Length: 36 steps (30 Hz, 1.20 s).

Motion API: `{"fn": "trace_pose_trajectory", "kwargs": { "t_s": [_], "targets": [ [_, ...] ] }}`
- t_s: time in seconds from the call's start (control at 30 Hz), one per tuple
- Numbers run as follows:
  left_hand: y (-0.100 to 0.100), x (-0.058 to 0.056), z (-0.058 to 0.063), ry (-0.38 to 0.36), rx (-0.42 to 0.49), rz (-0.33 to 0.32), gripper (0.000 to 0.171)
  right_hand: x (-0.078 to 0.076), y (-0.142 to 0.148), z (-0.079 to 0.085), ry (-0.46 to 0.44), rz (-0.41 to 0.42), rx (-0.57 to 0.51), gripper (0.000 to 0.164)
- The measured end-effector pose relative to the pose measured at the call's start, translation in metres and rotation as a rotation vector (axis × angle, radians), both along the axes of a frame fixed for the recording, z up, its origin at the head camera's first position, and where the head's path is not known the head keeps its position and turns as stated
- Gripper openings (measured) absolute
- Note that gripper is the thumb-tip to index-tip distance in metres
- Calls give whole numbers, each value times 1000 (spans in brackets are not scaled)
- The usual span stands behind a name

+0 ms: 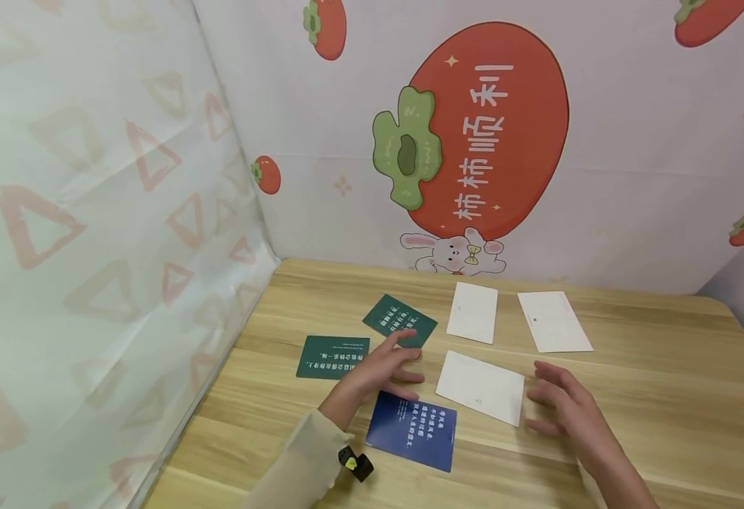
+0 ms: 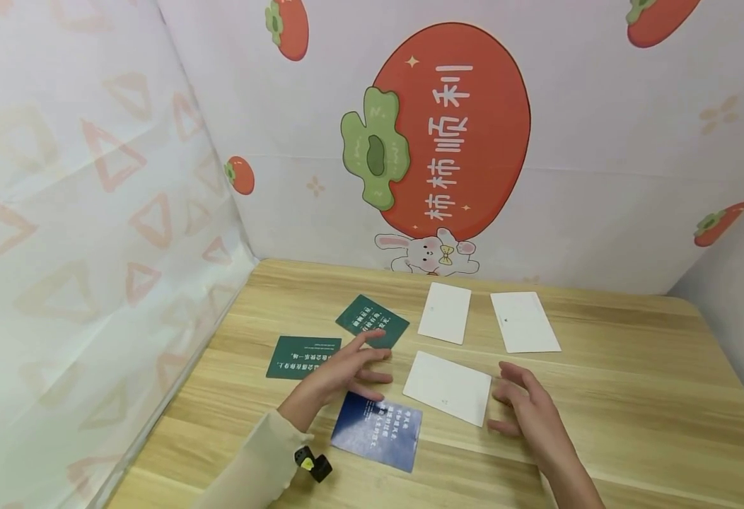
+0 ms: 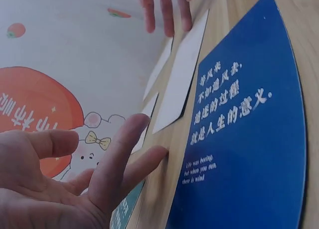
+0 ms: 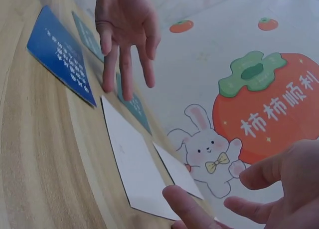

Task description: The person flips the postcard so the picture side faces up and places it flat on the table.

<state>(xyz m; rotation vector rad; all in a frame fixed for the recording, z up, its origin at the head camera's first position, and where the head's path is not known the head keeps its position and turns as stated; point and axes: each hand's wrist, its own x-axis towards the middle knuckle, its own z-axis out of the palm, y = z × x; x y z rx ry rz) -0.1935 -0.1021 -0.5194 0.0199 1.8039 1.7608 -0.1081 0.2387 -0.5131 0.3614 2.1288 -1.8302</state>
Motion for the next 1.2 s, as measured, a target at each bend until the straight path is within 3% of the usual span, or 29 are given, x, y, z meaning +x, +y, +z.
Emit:
{"fn": "trace_pose_trajectory", "kwargs": {
  "t_s": [0.23,0.57,0.77,1.0,1.2],
  "targets": [
    [7,-1,0,-74,77,-2,65,0,-2,-3,-20,-6,-123,60],
    [12,0,-7,-87,102,-67,49,-4,-9,-10,-102,-17,-215,59],
    [18,-1,-7,-98,123,-40,45,-7,-9,-11,-103,-22,-212,59],
    [26,-1,-13,-31,81,-56,36,-7,-10,-13,-93,-3,-202,58],
    [32,1,-16,36,26,-81,42,-6,-10,-15,-86,2,-188,55]
  ]
}}
